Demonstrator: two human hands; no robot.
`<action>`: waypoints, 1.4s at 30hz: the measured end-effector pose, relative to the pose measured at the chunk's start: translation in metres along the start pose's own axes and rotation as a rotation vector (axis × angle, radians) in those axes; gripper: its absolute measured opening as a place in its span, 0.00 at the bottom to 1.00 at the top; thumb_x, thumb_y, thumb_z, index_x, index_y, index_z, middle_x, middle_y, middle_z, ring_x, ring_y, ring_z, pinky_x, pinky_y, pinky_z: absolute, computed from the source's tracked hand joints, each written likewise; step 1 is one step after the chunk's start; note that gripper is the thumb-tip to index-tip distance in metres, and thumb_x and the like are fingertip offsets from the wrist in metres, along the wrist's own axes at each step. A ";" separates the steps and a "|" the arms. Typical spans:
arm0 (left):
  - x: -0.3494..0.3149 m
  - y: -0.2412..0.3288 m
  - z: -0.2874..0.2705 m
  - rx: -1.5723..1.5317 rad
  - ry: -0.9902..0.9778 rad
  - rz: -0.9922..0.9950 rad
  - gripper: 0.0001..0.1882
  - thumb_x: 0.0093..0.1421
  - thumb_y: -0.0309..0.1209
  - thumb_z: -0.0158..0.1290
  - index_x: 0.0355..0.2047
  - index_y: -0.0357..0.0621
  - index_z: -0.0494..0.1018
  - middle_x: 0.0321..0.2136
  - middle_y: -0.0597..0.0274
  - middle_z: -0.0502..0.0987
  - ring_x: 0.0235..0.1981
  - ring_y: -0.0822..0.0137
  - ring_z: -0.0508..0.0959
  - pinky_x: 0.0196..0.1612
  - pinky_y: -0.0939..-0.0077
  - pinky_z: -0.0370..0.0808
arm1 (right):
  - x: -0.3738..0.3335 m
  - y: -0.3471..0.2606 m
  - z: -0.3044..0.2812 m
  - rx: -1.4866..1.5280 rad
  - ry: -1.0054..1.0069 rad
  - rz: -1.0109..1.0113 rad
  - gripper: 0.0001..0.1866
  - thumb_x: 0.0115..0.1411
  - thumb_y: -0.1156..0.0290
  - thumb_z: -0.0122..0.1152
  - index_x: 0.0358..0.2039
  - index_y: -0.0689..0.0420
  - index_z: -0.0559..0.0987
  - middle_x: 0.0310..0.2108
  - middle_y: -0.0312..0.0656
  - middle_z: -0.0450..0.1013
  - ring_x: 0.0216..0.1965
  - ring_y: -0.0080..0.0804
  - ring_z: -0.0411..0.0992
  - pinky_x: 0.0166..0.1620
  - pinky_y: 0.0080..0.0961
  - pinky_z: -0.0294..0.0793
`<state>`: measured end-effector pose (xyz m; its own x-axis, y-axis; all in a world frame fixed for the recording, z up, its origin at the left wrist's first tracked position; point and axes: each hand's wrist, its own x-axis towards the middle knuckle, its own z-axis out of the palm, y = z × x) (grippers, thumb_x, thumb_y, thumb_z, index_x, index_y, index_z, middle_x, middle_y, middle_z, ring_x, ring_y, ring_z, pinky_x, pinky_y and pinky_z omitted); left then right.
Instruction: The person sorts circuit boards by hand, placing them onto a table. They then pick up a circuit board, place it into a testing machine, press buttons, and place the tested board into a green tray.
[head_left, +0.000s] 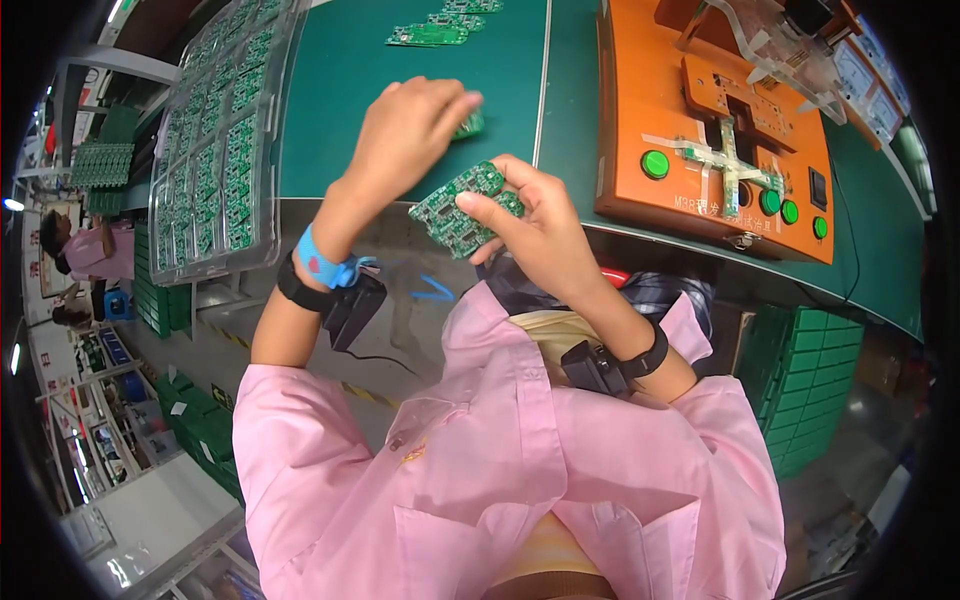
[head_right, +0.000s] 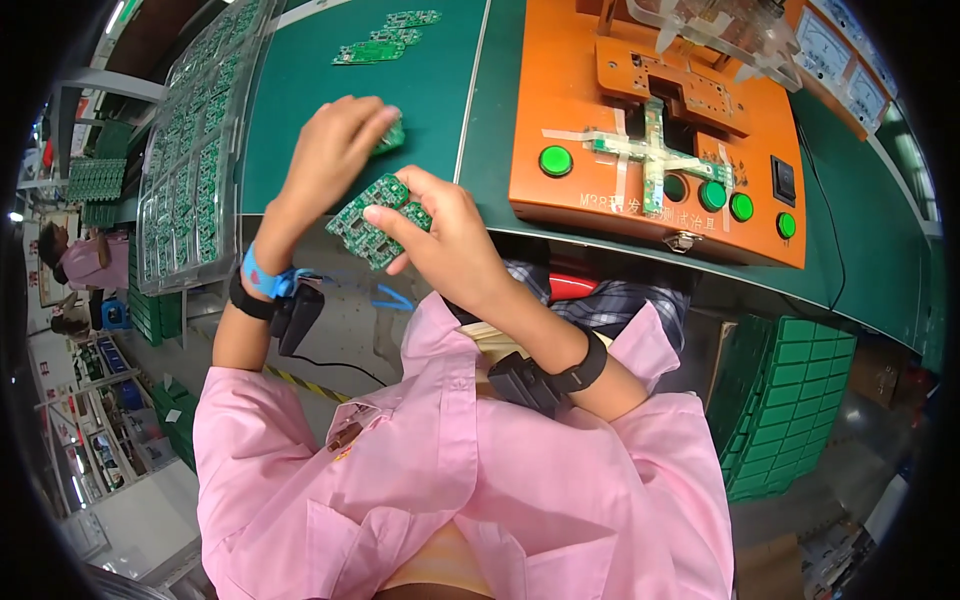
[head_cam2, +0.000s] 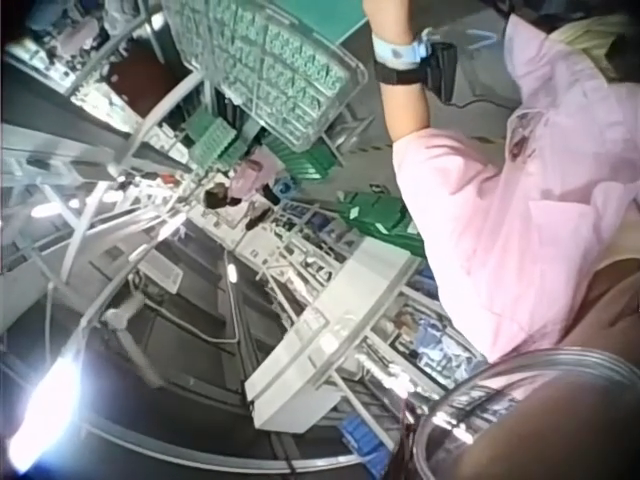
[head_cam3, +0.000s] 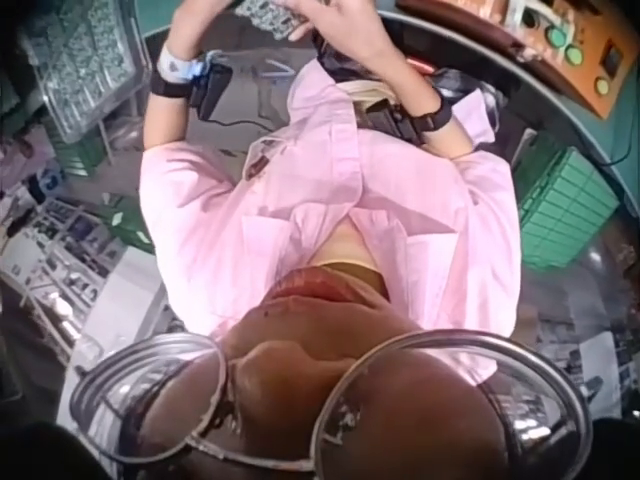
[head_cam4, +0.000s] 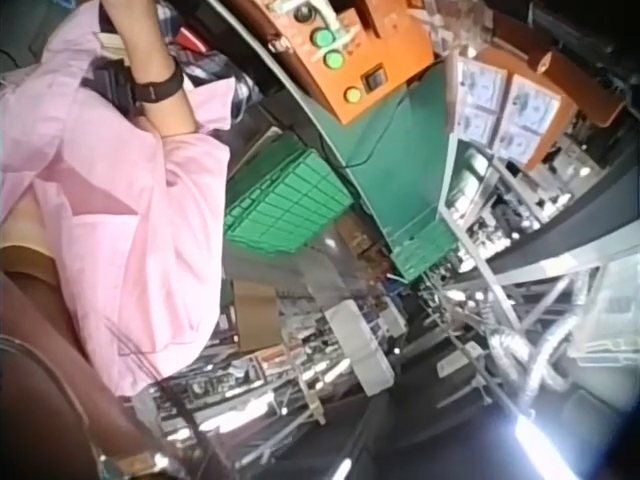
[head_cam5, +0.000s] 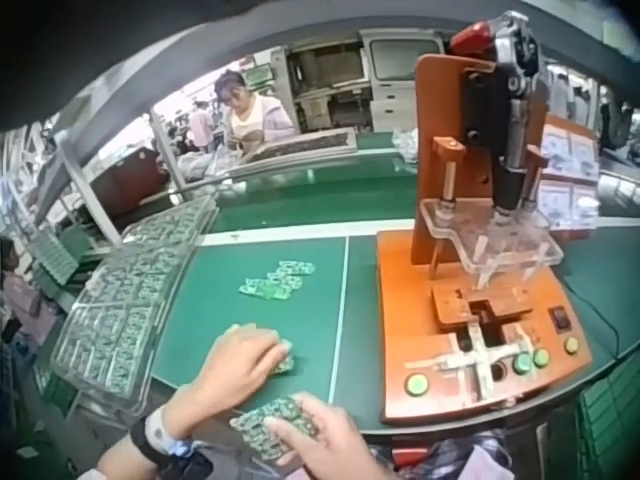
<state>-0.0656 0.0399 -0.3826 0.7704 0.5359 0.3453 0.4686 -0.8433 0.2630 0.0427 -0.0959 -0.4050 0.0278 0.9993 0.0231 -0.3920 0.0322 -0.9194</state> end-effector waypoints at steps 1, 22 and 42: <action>0.000 0.001 0.003 -0.001 -0.003 0.007 0.14 0.57 0.39 0.47 0.22 0.41 0.69 0.18 0.61 0.70 0.20 0.63 0.67 0.26 0.69 0.61 | 0.000 0.000 -0.003 0.003 -0.007 0.040 0.09 0.56 0.75 0.54 0.37 0.64 0.70 0.32 0.38 0.70 0.29 0.18 0.70 0.23 0.15 0.75; 0.037 -0.059 -0.019 0.230 -0.017 -0.007 0.13 0.49 0.30 0.54 0.37 0.48 0.73 0.32 0.64 0.74 0.39 0.59 0.72 0.43 0.68 0.67 | 0.010 0.004 -0.013 0.182 0.091 0.007 0.18 0.57 0.77 0.50 0.48 0.67 0.63 0.40 0.41 0.67 0.36 0.24 0.70 0.33 0.22 0.79; -0.014 0.003 -0.046 -1.471 -0.460 -0.573 0.13 0.57 0.32 0.51 0.34 0.32 0.75 0.28 0.60 0.76 0.28 0.78 0.72 0.33 0.85 0.68 | 0.003 -0.003 -0.005 -0.227 0.031 -0.513 0.33 0.48 0.88 0.56 0.53 0.62 0.52 0.39 0.49 0.68 0.34 0.25 0.73 0.33 0.15 0.77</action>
<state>-0.0954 0.0317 -0.3450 0.8336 0.4626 -0.3019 0.1388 0.3535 0.9251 0.0483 -0.0934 -0.4039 0.1908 0.8557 0.4811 -0.1137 0.5060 -0.8550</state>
